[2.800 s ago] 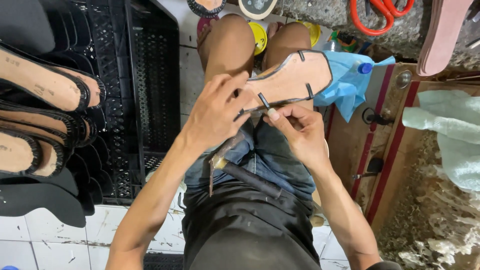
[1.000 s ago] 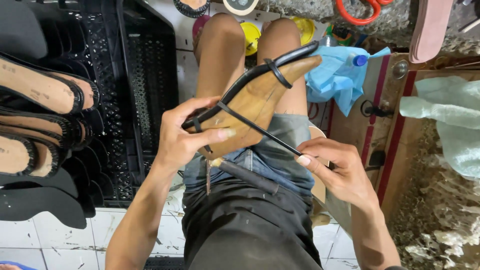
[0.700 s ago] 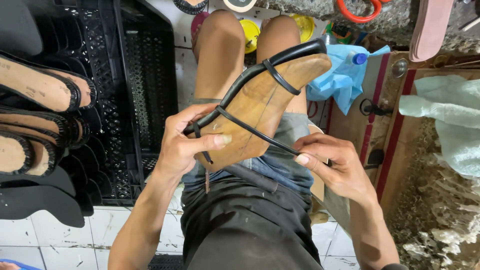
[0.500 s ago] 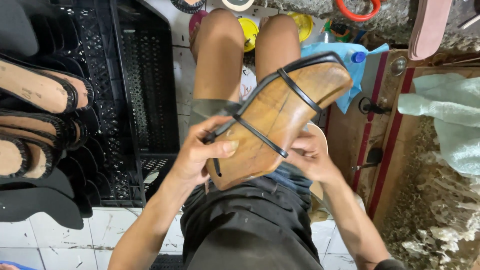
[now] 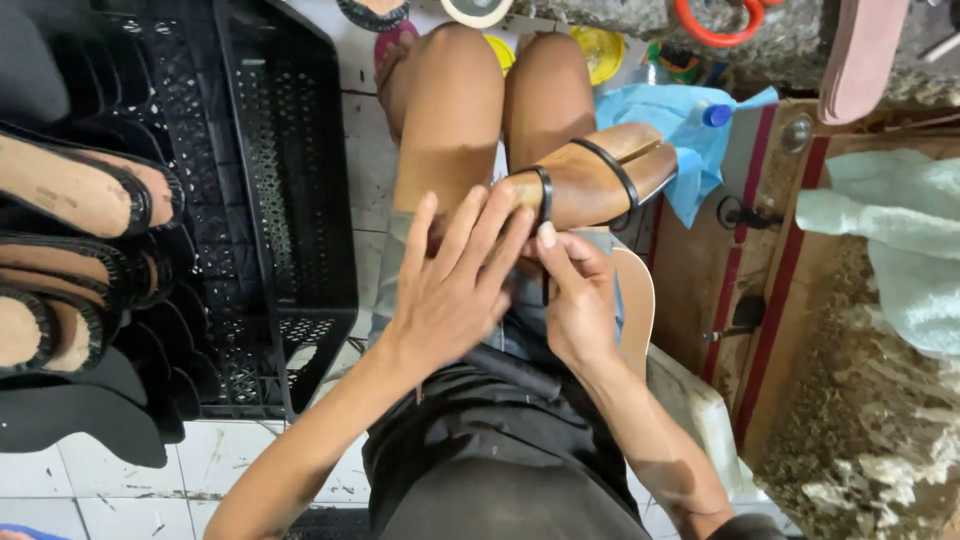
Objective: Assembling sandals by pulling straps over a wooden last and securing them to the sole using a hammer and scissors.
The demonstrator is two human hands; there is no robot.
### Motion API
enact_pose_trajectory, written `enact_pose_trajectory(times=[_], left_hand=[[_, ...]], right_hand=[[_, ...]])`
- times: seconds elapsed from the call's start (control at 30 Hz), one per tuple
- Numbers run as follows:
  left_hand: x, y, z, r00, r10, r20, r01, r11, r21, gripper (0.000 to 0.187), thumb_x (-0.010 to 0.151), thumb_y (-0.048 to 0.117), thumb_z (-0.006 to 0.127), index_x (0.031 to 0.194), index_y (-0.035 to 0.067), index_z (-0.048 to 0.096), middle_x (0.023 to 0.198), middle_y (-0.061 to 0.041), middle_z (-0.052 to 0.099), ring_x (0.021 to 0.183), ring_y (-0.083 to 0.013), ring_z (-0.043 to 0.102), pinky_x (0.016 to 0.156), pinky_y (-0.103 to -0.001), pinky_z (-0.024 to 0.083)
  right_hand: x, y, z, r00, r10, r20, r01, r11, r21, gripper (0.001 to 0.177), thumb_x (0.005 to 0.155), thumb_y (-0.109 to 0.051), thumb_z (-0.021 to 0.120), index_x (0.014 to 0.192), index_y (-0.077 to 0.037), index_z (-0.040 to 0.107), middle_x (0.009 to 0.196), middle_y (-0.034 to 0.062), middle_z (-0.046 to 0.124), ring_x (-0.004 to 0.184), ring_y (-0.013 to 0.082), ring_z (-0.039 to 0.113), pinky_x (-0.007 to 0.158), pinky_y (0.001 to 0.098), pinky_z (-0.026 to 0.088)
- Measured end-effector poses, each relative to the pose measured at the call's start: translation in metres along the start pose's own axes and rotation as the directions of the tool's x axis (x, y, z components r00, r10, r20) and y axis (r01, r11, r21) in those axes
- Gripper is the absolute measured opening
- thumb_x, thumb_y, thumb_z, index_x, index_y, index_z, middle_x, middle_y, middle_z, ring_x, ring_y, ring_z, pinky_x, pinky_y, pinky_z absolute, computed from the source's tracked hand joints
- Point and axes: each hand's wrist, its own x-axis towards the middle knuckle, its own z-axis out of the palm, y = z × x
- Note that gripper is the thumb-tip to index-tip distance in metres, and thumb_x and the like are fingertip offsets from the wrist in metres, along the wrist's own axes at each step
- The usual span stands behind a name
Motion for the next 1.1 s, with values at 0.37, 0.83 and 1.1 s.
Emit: enact_pose_trajectory(times=[0.37,0.83,1.1], left_hand=[[0.02,-0.037,0.031,0.992,-0.118,0.042,0.123,0.979,-0.163,0.075,0.063,0.012,0.071,0.13,0.026,0.041,0.136,-0.013,0.029,0.11,-0.0315,0.045,0.086,-0.042,0.041],[0.021,-0.041,0.035,0.973,-0.178,0.147,0.207,0.954,-0.215,0.081,0.056,0.011,0.067,0.13,0.025,0.036,0.135,-0.011,0.024,0.106,-0.0312,0.042,0.09,-0.045,0.039],[0.02,-0.039,0.035,0.977,-0.188,0.1,0.198,0.975,-0.099,0.09,0.058,0.025,0.077,0.134,0.019,0.031,0.134,-0.011,0.034,0.105,-0.0272,0.049,0.088,-0.037,0.042]], right_hand=[[0.011,-0.013,0.014,0.958,-0.231,0.17,0.285,0.698,-0.657,0.026,0.088,-0.025,0.048,0.074,-0.008,0.06,0.077,0.001,0.057,0.081,0.0122,0.049,0.075,0.0239,0.037],[0.007,-0.041,0.022,0.985,0.106,0.136,-0.003,0.802,-0.597,0.031,0.082,-0.031,0.053,0.072,-0.004,0.061,0.062,0.0046,0.06,0.055,0.0102,0.057,0.058,0.0184,0.045],[0.0,-0.031,0.013,0.985,-0.062,0.161,0.128,0.888,-0.442,0.026,0.084,-0.022,0.055,0.065,-0.004,0.055,0.051,0.005,0.05,0.045,0.0104,0.047,0.049,0.0203,0.041]])
